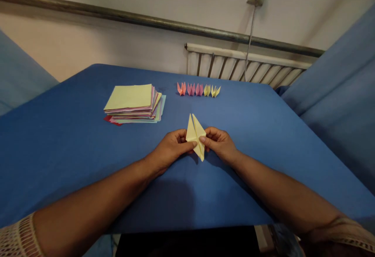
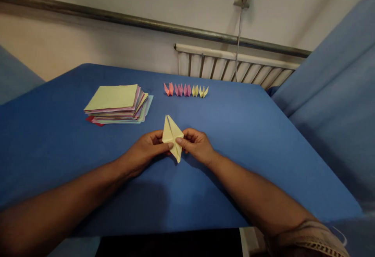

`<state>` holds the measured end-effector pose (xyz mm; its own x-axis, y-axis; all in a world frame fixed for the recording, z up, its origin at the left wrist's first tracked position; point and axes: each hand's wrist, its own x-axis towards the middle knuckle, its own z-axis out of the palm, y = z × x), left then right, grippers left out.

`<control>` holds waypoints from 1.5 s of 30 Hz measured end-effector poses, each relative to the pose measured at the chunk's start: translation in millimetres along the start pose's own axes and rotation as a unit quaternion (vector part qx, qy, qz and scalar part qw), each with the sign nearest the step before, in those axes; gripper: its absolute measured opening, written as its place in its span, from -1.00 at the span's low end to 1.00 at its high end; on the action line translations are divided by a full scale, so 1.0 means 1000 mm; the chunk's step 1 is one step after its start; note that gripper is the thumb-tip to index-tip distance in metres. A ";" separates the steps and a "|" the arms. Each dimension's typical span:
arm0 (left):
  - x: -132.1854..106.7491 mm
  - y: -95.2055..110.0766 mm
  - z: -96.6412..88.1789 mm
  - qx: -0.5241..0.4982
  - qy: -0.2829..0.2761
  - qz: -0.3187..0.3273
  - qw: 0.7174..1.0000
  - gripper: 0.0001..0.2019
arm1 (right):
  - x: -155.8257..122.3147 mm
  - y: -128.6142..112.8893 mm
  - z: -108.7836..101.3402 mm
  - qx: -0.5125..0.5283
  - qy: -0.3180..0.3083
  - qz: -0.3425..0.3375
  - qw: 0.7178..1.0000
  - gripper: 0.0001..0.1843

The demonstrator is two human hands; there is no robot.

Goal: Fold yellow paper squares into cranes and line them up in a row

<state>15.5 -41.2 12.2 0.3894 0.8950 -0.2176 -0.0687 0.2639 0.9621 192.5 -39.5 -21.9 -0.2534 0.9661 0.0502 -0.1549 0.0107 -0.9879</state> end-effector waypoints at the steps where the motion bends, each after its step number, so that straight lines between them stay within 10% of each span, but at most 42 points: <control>1: 0.000 0.000 0.000 0.012 -0.013 0.004 1.000 -0.73 | 0.000 0.000 0.000 0.001 -0.007 0.004 1.000 -0.63; 12: 0.005 -0.004 -0.006 0.076 0.001 0.051 0.996 -0.75 | -0.003 0.001 0.001 -0.002 -0.034 0.038 0.999 -0.61; 19: 0.010 -0.001 -0.011 0.028 0.100 0.068 0.992 -0.75 | -0.006 0.004 -0.002 0.006 -0.098 0.068 0.993 -0.62; 25: 0.014 0.002 -0.015 -0.044 0.165 0.081 0.982 -0.70 | -0.004 0.005 0.000 -0.009 -0.036 0.029 0.999 -0.63; 45: 0.009 -0.002 -0.011 -0.139 0.096 0.016 0.985 -0.70 | -0.003 0.000 -0.002 0.047 -0.006 0.014 0.999 -0.63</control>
<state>8.9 -29.1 6.7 0.2042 0.9488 -0.2411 -0.3382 0.2995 0.8921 194.7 -41.6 -22.8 -0.2705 0.9624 0.0250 -0.2362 -0.0412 -0.9708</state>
